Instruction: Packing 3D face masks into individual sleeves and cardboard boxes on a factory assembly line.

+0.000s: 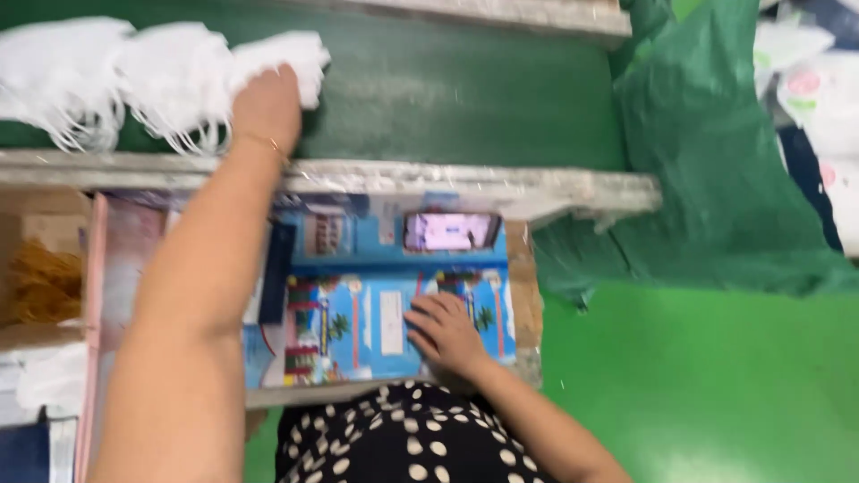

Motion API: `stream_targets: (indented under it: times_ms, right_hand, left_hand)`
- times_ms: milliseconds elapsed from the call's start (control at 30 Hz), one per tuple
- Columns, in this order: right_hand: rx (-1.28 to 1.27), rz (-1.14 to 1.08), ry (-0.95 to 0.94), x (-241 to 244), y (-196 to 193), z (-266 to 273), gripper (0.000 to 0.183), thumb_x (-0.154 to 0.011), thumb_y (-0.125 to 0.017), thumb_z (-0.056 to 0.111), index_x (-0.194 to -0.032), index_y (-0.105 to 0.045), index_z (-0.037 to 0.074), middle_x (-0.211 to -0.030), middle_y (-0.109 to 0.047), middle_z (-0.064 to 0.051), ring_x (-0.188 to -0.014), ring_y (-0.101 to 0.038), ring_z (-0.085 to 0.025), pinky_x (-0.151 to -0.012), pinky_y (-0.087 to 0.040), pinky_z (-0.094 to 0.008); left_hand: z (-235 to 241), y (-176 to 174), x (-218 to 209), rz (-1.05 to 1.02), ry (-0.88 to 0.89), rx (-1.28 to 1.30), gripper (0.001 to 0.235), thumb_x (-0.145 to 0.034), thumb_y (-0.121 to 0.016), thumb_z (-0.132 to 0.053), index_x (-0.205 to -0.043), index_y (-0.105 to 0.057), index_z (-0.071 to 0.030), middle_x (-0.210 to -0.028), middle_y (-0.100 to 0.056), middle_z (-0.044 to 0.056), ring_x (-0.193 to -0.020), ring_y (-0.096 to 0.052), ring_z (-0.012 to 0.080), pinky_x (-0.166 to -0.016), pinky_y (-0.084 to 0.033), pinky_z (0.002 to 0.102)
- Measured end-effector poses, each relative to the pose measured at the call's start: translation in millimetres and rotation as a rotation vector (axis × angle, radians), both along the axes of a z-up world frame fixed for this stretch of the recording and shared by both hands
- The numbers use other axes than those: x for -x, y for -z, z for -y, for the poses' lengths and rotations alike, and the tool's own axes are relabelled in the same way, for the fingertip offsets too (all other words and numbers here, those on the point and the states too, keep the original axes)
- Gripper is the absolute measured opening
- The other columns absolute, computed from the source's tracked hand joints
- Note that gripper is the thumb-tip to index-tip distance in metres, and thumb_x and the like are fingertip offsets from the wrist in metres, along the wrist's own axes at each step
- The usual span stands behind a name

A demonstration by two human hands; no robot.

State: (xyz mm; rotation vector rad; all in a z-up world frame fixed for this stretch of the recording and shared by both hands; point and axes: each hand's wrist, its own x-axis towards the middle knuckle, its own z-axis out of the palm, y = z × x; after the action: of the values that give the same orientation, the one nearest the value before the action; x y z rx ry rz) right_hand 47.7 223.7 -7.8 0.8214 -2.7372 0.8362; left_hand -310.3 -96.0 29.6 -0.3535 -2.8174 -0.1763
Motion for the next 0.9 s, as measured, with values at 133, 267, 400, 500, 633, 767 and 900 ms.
stream_targets:
  times_ms: [133,267,400,500,633,767,900]
  right_hand:
    - [0.45,0.448,0.014,3.0,-3.5,-9.8,0.053,-0.092,-0.074,0.027,-0.14,-0.054,0.015,-0.142,-0.057,-0.009,-0.136,-0.05,-0.029,-0.117,-0.037,-0.047]
    - [1.065,0.843,-0.055,15.1,-56.8,-0.9,0.075,-0.095,-0.072,0.026,-0.157,-0.031,0.014,-0.154,-0.044,-0.008,-0.145,-0.043,-0.023,-0.12,-0.034,-0.043]
    - [1.281,1.007,-0.038,17.1,-41.1,20.6,0.077,-0.089,-0.077,0.016,-0.154,-0.036,0.013,-0.149,-0.048,-0.011,-0.137,-0.046,-0.022,-0.114,-0.038,-0.041]
    - [1.036,0.94,0.109,7.8,-23.8,24.0,0.057,-0.093,-0.077,0.015,-0.145,-0.055,0.005,-0.137,-0.063,-0.017,-0.125,-0.06,-0.026,-0.108,-0.048,-0.042]
    - [0.413,0.338,0.066,15.4,-58.7,26.7,0.051,-0.087,-0.08,0.013,-0.135,-0.064,0.008,-0.127,-0.073,-0.012,-0.118,-0.069,-0.029,-0.103,-0.053,-0.04]
    - [0.386,0.249,-0.005,17.8,-42.7,38.2,0.078,-0.071,-0.087,0.013,-0.139,-0.052,0.003,-0.129,-0.064,-0.017,-0.117,-0.061,-0.036,-0.1,-0.047,-0.043]
    - [0.522,0.445,0.042,18.1,-2.8,36.6,0.06,-0.082,-0.082,0.014,-0.138,-0.06,0.011,-0.133,-0.068,-0.011,-0.121,-0.068,-0.031,-0.104,-0.053,-0.04]
  left_hand:
    - [-20.8,-121.5,-83.4,0.086,0.158,-0.525,0.04,-0.097,-0.066,-0.011,-0.136,-0.062,-0.005,-0.114,-0.072,0.02,-0.102,-0.069,0.0397,-0.086,-0.054,0.047]
    - [-28.5,-110.3,-212.9,0.59,0.278,-1.019,0.043,-0.094,-0.069,-0.018,-0.134,-0.06,-0.005,-0.124,-0.072,0.007,-0.111,-0.067,0.0152,-0.097,-0.053,0.034]
    - [-44.0,-43.5,-301.5,0.901,0.325,-1.226,0.051,-0.089,-0.075,-0.014,-0.136,-0.059,-0.003,-0.124,-0.071,0.009,-0.113,-0.065,0.0175,-0.099,-0.054,0.035]
    - [-37.5,-44.3,-328.3,0.629,0.315,-1.195,0.067,-0.088,-0.072,-0.015,-0.149,-0.043,-0.004,-0.14,-0.059,0.013,-0.129,-0.055,0.0251,-0.109,-0.043,0.042]
    - [-35.6,-66.6,-322.3,0.186,0.494,-0.627,0.088,-0.079,-0.074,-0.022,-0.154,-0.031,-0.006,-0.158,-0.04,0.02,-0.149,-0.033,0.0429,-0.123,-0.014,0.06]
    - [-51.0,-32.7,-320.1,0.264,0.583,-0.35,0.094,-0.071,-0.081,-0.031,-0.15,-0.035,-0.007,-0.154,-0.04,0.023,-0.144,-0.029,0.049,-0.114,-0.009,0.066]
    - [-62.6,-16.3,-315.4,0.278,0.506,-0.314,0.084,-0.077,-0.08,-0.026,-0.151,-0.04,-0.014,-0.14,-0.05,0.011,-0.143,-0.038,0.0392,-0.119,-0.013,0.068]
